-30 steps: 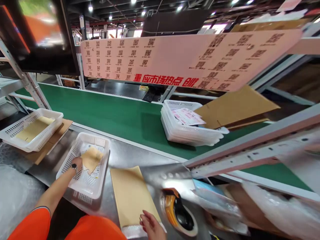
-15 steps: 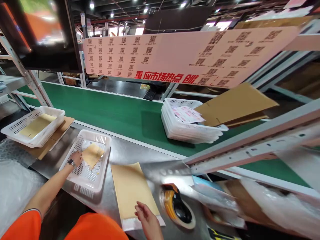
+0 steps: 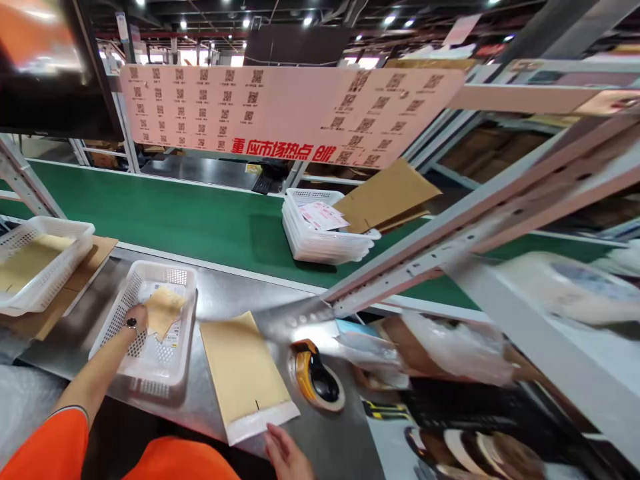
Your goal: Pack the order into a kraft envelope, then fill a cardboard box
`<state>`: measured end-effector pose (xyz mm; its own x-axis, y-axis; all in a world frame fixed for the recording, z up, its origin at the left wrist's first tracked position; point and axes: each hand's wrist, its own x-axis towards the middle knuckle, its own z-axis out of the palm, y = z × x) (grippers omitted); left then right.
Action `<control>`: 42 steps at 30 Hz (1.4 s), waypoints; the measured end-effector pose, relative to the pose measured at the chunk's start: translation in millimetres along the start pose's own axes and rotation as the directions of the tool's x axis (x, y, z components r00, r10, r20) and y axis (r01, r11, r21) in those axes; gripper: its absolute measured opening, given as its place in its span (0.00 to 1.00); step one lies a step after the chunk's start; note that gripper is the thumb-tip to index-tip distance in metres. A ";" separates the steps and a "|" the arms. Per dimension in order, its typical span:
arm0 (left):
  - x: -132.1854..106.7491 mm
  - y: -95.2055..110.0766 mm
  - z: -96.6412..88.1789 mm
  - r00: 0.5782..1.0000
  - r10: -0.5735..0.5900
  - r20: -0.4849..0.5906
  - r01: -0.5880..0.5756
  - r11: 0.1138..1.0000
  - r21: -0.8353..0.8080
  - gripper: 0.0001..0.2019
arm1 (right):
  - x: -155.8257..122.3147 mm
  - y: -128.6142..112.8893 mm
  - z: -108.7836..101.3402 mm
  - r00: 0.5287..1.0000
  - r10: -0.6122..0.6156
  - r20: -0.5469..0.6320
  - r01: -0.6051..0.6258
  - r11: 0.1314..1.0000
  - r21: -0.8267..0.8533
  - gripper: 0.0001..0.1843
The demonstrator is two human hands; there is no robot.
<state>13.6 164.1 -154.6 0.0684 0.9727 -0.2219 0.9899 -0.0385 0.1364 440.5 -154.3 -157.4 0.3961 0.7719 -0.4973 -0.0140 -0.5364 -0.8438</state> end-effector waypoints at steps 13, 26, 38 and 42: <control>-57.1 79.6 -61.4 0.820 0.506 -0.267 -0.547 0.830 -0.107 0.12 | 14.4 -129.8 51.9 0.684 -0.699 0.210 0.729 0.649 -0.217 0.17; -128.7 114.1 -78.8 0.582 0.609 -0.540 -0.794 0.569 -0.213 0.08 | 64.4 -191.0 60.3 0.259 -0.780 0.570 0.930 0.043 -0.365 0.08; -111.6 177.8 -62.5 0.783 0.538 -0.312 -0.619 0.627 -0.472 0.05 | 49.6 -171.4 50.6 0.604 -0.791 0.096 0.768 0.546 -0.334 0.25; -106.8 191.6 -57.3 0.870 0.435 -0.233 -0.473 0.600 -0.645 0.15 | 39.9 -146.4 60.7 0.852 -0.514 -0.097 0.515 0.857 -0.014 0.36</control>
<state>188.9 66.0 -49.5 0.4614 0.8825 0.0912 0.4820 -0.3357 0.8093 402.6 -24.2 -66.0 0.4341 0.9004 0.0295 0.2050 -0.0669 -0.9765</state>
